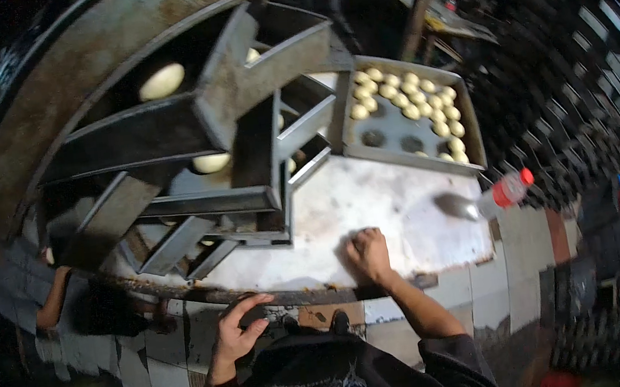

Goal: Shaping dough into small balls and placing them onto baking trays.

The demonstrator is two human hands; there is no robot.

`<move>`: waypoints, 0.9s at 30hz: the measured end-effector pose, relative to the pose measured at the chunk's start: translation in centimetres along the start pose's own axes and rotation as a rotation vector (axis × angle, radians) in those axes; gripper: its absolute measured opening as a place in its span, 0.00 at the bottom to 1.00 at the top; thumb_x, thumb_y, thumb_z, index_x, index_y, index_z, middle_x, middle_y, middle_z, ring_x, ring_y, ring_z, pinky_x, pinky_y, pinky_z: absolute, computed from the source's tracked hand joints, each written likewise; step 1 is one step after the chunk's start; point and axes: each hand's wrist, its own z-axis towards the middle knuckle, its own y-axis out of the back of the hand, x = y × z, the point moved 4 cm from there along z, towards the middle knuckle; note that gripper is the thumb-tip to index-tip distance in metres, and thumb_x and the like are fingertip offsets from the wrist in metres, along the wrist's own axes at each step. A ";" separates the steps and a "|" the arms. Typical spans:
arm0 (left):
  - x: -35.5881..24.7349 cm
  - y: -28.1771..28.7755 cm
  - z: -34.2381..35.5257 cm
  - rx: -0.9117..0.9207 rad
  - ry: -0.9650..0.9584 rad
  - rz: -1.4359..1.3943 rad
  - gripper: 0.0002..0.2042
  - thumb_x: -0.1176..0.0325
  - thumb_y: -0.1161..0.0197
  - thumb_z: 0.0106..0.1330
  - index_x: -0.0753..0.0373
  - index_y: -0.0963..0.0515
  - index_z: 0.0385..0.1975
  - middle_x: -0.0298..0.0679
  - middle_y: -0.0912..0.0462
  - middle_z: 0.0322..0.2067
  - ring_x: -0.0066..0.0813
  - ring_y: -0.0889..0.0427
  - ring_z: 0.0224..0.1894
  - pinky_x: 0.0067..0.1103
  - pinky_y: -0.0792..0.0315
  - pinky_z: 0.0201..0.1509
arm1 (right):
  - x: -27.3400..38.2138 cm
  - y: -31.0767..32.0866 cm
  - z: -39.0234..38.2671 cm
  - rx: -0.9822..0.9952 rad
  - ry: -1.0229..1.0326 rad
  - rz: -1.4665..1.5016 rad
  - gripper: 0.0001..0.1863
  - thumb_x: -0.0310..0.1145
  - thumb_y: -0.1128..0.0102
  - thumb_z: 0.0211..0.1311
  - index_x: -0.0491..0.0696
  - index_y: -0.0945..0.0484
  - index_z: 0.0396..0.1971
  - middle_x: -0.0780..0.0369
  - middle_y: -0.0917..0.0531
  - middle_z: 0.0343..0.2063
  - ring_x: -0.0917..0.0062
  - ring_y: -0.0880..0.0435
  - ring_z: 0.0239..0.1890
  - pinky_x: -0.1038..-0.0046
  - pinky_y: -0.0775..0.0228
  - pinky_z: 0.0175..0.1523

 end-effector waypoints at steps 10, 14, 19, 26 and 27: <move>10.9 -11.6 6.0 0.103 0.442 -0.382 0.14 0.69 0.50 0.64 0.72 0.31 0.44 0.45 0.23 0.38 0.28 0.25 0.44 0.22 0.32 0.49 | -10.2 15.6 -2.2 -0.627 -0.871 1.085 0.09 0.32 0.56 0.61 0.44 0.29 0.36 0.61 0.23 0.29 0.78 0.24 0.27 0.80 0.32 0.31; 12.0 -16.4 11.1 -0.057 0.427 -0.115 0.14 0.67 0.47 0.62 0.69 0.30 0.43 0.38 0.22 0.34 0.20 0.27 0.35 0.17 0.32 0.40 | -10.5 12.8 -7.7 -0.713 -1.070 1.036 0.10 0.34 0.53 0.59 0.43 0.28 0.33 0.63 0.25 0.25 0.80 0.25 0.23 0.81 0.34 0.24; 7.3 -15.9 10.0 0.044 0.372 -0.159 0.11 0.71 0.49 0.63 0.69 0.31 0.43 0.37 0.23 0.32 0.20 0.27 0.36 0.18 0.32 0.42 | -4.3 8.4 -1.8 -0.094 -0.600 0.540 0.17 0.31 0.46 0.55 0.41 0.30 0.44 0.54 0.24 0.36 0.67 0.24 0.37 0.72 0.32 0.43; -5.4 -1.0 4.6 0.385 0.116 -0.131 0.19 0.78 0.45 0.58 0.69 0.36 0.51 0.43 0.29 0.49 0.30 0.32 0.53 0.24 0.39 0.56 | -0.7 0.2 1.2 0.700 0.272 -0.298 0.24 0.33 0.53 0.51 0.55 0.36 0.52 0.55 0.30 0.46 0.56 0.30 0.45 0.59 0.32 0.44; -6.4 1.7 3.4 0.268 0.048 -0.152 0.18 0.77 0.45 0.58 0.68 0.34 0.50 0.41 0.27 0.46 0.30 0.33 0.54 0.23 0.40 0.56 | -1.1 0.2 1.2 0.735 0.256 -0.288 0.23 0.32 0.54 0.50 0.53 0.34 0.50 0.55 0.29 0.44 0.57 0.27 0.41 0.60 0.32 0.44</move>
